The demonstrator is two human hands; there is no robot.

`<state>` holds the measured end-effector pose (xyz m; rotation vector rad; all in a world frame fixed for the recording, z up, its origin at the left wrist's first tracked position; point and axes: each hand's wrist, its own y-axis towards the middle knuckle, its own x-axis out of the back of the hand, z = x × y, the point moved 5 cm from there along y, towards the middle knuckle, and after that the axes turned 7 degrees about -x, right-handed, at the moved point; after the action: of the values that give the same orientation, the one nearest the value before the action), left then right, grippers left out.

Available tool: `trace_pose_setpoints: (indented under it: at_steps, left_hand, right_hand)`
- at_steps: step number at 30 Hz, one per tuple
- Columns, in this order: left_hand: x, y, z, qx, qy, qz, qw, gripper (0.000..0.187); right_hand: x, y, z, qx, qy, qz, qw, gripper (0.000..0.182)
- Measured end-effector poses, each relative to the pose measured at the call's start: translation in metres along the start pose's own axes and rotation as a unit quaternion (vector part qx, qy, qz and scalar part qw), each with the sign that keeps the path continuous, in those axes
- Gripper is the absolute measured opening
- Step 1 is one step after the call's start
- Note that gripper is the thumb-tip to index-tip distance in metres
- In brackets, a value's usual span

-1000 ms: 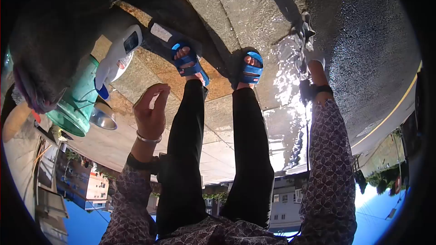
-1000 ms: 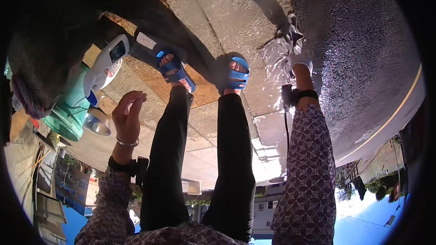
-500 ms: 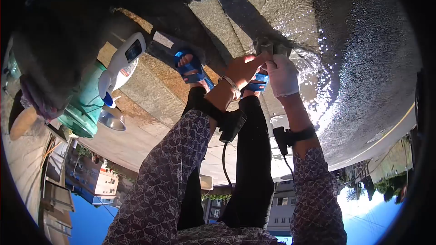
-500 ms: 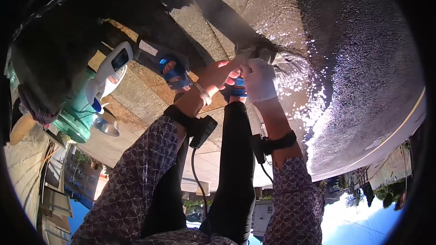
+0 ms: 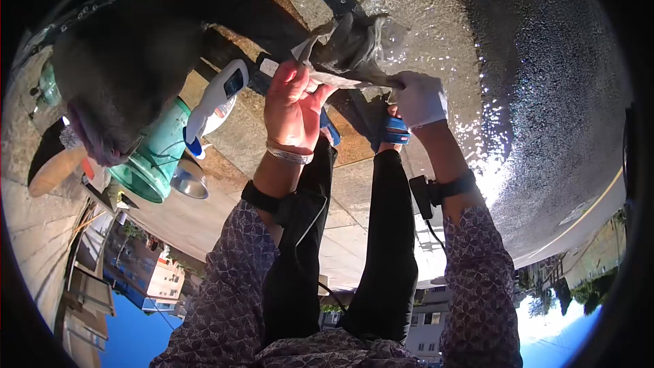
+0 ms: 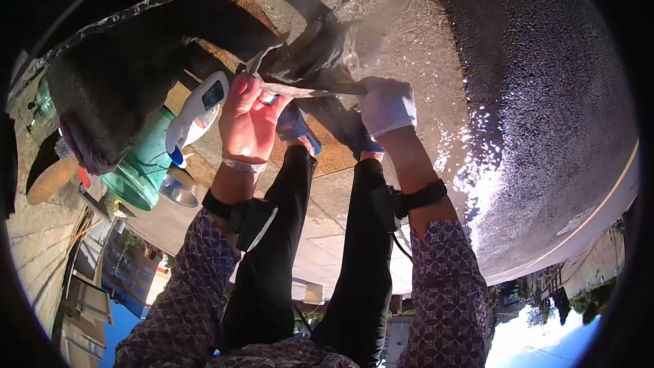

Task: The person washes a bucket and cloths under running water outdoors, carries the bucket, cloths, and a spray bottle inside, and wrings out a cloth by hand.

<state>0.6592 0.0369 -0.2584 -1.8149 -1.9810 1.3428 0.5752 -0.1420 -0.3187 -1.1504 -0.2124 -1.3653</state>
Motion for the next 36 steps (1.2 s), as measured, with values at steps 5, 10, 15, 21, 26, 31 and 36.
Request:
trace_pose_setpoints:
  at_steps: [5, 10, 15, 21, 26, 31, 36]
  left_hand:
    - [-0.019, 0.045, -0.076, -0.104, -0.049, 0.038, 0.993, 0.007]
    - [-0.017, 0.052, -0.12, -0.155, -0.025, 0.083, 0.984, 0.003]
    - [0.097, 0.047, -0.067, -0.023, 0.284, -0.203, 0.937, 0.024]
    - [0.192, -0.016, -0.031, 0.064, 0.47, -0.2, 0.858, 0.028]
    - [0.254, -0.072, -0.053, 0.121, 0.461, -0.292, 0.829, 0.029]
    - [0.29, -0.103, -0.12, -0.064, 0.454, -0.406, 0.79, 0.05]
    - [0.2, -0.084, -0.196, -0.157, 0.754, -0.279, 0.574, 0.059]
  right_hand:
    - [0.141, 0.011, 0.079, 0.116, 0.119, -0.206, 0.964, 0.015]
    - [0.148, 0.001, 0.131, 0.193, 0.116, -0.163, 0.96, 0.016]
    - [-0.01, 0.002, 0.093, 0.076, -0.048, 0.148, 0.985, 0.026]
    - [-0.07, -0.064, 0.006, -0.024, -0.033, 0.156, 0.987, 0.031]
    - [-0.049, -0.106, -0.058, -0.191, -0.024, 0.295, 0.936, 0.038]
    - [-0.015, -0.121, -0.089, -0.258, 0.006, 0.26, 0.93, 0.038]
    - [-0.017, -0.117, -0.099, -0.327, 0.176, 0.219, 0.902, 0.032]
